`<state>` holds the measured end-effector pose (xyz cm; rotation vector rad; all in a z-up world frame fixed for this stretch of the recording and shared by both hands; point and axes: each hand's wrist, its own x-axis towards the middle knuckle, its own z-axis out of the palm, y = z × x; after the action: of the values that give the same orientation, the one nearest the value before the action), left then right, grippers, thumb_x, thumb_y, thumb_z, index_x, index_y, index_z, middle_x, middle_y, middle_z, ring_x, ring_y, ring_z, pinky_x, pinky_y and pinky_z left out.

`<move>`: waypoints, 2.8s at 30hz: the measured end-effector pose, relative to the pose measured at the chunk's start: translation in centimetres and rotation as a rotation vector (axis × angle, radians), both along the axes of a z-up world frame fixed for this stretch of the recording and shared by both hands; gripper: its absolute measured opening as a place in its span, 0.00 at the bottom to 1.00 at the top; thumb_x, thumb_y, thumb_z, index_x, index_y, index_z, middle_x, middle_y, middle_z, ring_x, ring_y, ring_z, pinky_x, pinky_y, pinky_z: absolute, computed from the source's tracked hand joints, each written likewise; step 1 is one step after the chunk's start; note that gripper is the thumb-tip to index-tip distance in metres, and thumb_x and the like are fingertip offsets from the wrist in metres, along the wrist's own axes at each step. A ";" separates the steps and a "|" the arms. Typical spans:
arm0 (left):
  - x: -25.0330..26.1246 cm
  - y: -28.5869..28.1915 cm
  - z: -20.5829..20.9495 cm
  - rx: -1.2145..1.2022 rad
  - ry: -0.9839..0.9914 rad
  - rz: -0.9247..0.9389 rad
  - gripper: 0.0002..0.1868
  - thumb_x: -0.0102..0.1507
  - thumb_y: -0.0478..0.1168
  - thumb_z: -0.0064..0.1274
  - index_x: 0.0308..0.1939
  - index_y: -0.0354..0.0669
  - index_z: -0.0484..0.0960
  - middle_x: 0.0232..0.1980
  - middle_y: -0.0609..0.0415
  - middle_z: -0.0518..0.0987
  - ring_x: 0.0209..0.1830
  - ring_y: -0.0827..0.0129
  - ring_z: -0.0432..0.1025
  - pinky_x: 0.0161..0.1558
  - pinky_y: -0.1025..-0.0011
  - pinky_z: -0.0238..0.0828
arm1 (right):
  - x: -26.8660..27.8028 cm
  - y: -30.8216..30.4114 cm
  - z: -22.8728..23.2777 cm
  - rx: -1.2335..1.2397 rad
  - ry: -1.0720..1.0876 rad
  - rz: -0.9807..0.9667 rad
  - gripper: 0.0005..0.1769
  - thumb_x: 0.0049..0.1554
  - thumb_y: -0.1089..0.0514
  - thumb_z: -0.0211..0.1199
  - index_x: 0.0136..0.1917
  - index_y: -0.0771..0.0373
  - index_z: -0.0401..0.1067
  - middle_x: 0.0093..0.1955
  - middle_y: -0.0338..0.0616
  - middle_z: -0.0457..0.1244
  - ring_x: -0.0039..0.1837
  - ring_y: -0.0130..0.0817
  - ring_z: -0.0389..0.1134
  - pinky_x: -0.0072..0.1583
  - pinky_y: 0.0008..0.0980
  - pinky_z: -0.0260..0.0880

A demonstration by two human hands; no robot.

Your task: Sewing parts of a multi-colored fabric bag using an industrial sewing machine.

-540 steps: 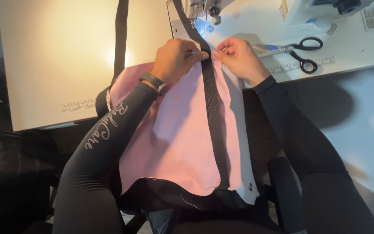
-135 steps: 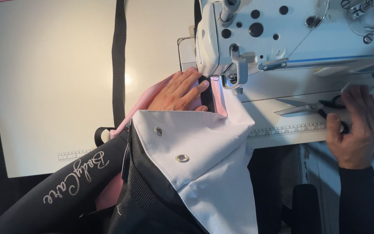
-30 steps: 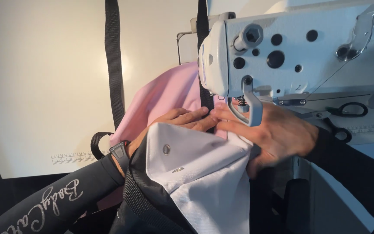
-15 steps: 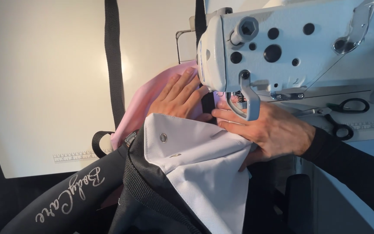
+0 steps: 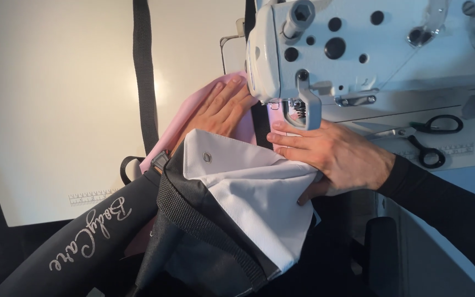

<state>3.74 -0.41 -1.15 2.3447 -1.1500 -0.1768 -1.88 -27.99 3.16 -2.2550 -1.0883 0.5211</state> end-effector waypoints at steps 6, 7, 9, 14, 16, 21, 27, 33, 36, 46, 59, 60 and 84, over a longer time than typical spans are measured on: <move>0.2 -0.1 -0.5 0.045 -0.013 -0.018 0.42 0.59 0.46 0.57 0.74 0.38 0.59 0.78 0.38 0.58 0.83 0.48 0.46 0.81 0.53 0.37 | -0.7 0.0 0.2 0.022 -0.129 -0.002 0.51 0.36 0.35 0.78 0.64 0.67 0.70 0.75 0.50 0.58 0.79 0.46 0.52 0.69 0.50 0.56; 0.2 -0.2 -0.4 0.052 -0.013 0.007 0.42 0.58 0.46 0.57 0.74 0.39 0.59 0.79 0.36 0.56 0.83 0.47 0.45 0.80 0.54 0.37 | -0.8 0.0 0.2 0.040 -0.164 0.010 0.49 0.36 0.35 0.78 0.63 0.67 0.71 0.75 0.50 0.58 0.79 0.46 0.51 0.71 0.51 0.55; 0.2 -0.4 -0.1 0.054 0.009 0.016 0.44 0.57 0.46 0.57 0.74 0.38 0.59 0.79 0.36 0.55 0.82 0.47 0.45 0.79 0.54 0.37 | -0.9 0.0 0.4 0.039 -0.152 0.001 0.49 0.36 0.36 0.77 0.63 0.67 0.71 0.75 0.50 0.58 0.79 0.46 0.51 0.70 0.50 0.55; 0.9 -0.4 -0.4 0.038 -0.026 -0.021 0.46 0.58 0.47 0.55 0.76 0.34 0.55 0.80 0.35 0.54 0.83 0.48 0.45 0.81 0.53 0.36 | -0.9 -0.1 0.4 0.029 -0.125 0.002 0.48 0.35 0.37 0.77 0.62 0.67 0.72 0.75 0.50 0.58 0.80 0.47 0.50 0.70 0.49 0.54; 1.0 -0.4 0.3 0.028 -0.006 -0.037 0.46 0.59 0.47 0.55 0.77 0.33 0.54 0.81 0.38 0.54 0.84 0.49 0.44 0.82 0.54 0.35 | -0.8 -0.2 0.3 0.080 -0.169 0.011 0.49 0.39 0.35 0.77 0.64 0.67 0.71 0.75 0.50 0.58 0.80 0.46 0.51 0.73 0.50 0.53; 1.3 -0.7 -0.5 0.073 -0.034 -0.013 0.45 0.60 0.45 0.53 0.77 0.32 0.53 0.81 0.36 0.53 0.85 0.49 0.43 0.82 0.55 0.35 | -0.3 -0.4 0.2 0.029 -0.116 0.004 0.48 0.37 0.33 0.75 0.61 0.67 0.72 0.76 0.50 0.57 0.79 0.45 0.53 0.66 0.47 0.56; 2.0 -1.3 -0.2 0.080 -0.001 -0.031 0.46 0.59 0.45 0.53 0.77 0.29 0.52 0.80 0.33 0.52 0.83 0.49 0.42 0.81 0.55 0.35 | 0.1 -0.8 -0.6 -0.065 -0.079 -0.002 0.49 0.39 0.28 0.73 0.62 0.65 0.72 0.79 0.47 0.57 0.68 0.41 0.61 0.63 0.48 0.57; 2.6 -0.9 -1.3 0.143 -0.054 -0.030 0.44 0.62 0.43 0.51 0.78 0.30 0.51 0.81 0.34 0.52 0.85 0.50 0.43 0.83 0.56 0.35 | 0.4 -1.1 -0.6 0.033 -0.218 0.007 0.47 0.42 0.26 0.69 0.60 0.66 0.73 0.74 0.49 0.59 0.72 0.46 0.60 0.71 0.50 0.54; 2.7 -1.2 -0.8 0.133 -0.048 -0.026 0.45 0.61 0.43 0.51 0.78 0.28 0.51 0.81 0.32 0.52 0.84 0.49 0.43 0.81 0.56 0.35 | 0.7 -1.1 -0.5 0.037 -0.229 0.009 0.47 0.44 0.25 0.67 0.60 0.66 0.73 0.74 0.50 0.59 0.72 0.47 0.60 0.71 0.50 0.53; 6.8 -2.4 1.3 -0.013 -0.218 0.131 0.14 0.64 0.34 0.56 0.52 0.34 0.77 0.57 0.44 0.77 0.53 0.52 0.69 0.55 0.57 0.63 | 1.4 -1.2 0.6 -0.030 -0.144 0.035 0.49 0.41 0.27 0.70 0.62 0.65 0.71 0.74 0.50 0.59 0.72 0.51 0.58 0.66 0.52 0.54; 8.7 -4.1 -1.5 0.040 -0.263 0.136 0.15 0.62 0.34 0.53 0.50 0.29 0.77 0.50 0.42 0.78 0.46 0.54 0.70 0.50 0.60 0.66 | 2.1 -1.1 0.2 0.018 0.007 -0.009 0.47 0.34 0.32 0.76 0.61 0.59 0.75 0.73 0.50 0.60 0.76 0.52 0.56 0.67 0.59 0.55; 8.6 -4.0 -1.3 0.032 -0.346 0.098 0.14 0.63 0.34 0.53 0.50 0.30 0.77 0.52 0.42 0.78 0.50 0.55 0.71 0.52 0.60 0.67 | 2.1 -1.0 0.4 0.010 -0.037 0.010 0.45 0.36 0.31 0.76 0.58 0.61 0.74 0.74 0.51 0.60 0.77 0.53 0.56 0.68 0.58 0.55; 10.0 -3.5 -2.3 0.079 -0.386 0.114 0.12 0.65 0.34 0.51 0.50 0.31 0.75 0.42 0.49 0.75 0.38 0.60 0.72 0.44 0.63 0.68 | 2.8 -0.6 -1.3 -0.157 -0.086 0.018 0.63 0.42 0.22 0.67 0.74 0.70 0.60 0.79 0.56 0.53 0.76 0.54 0.55 0.70 0.49 0.57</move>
<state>13.79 -3.87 -3.48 2.5787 -1.1935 0.2886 0.93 -28.60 1.89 -2.4256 -1.1474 0.5379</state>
